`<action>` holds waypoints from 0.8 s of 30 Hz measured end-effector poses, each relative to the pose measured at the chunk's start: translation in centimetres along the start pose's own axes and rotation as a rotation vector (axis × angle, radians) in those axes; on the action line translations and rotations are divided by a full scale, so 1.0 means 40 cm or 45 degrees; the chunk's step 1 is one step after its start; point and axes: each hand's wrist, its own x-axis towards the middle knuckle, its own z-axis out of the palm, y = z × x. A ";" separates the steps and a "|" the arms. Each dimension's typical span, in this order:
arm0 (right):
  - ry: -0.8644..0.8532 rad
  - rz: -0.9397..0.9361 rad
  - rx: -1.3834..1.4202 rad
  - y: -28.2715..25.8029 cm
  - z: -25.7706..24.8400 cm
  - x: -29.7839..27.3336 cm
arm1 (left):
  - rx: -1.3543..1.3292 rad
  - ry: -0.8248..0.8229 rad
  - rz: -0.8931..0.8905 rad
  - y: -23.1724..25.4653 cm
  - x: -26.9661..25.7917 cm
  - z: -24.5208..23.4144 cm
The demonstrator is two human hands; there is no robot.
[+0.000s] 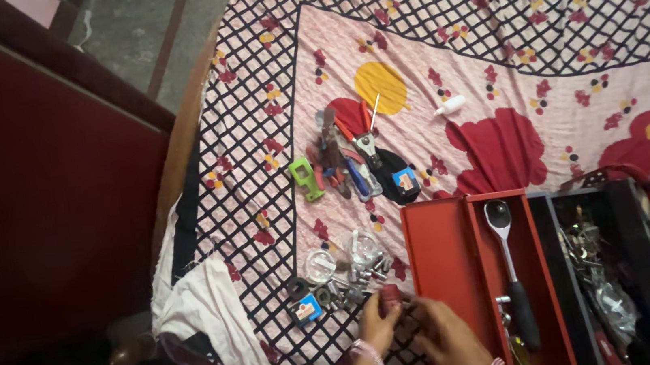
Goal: The person empties a red toolbox and reorganizes its contents on a patterned bedsheet. They handle small metal parts, plastic-wrapped items, and tools such as pliers and a wrench, placing them back into the toolbox compartments.
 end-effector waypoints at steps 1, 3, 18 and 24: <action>0.021 -0.064 0.001 -0.009 -0.003 0.005 | -0.244 -0.111 0.048 0.028 -0.034 -0.030; 0.068 -0.194 0.002 -0.029 -0.016 0.015 | -0.731 -0.334 0.149 0.091 -0.100 -0.086; 0.062 -0.105 0.071 -0.030 -0.178 -0.118 | -0.746 -0.848 0.109 0.249 -0.224 -0.013; 0.335 -0.093 -0.019 0.064 -0.310 -0.247 | -0.281 -0.758 0.296 0.265 -0.325 0.126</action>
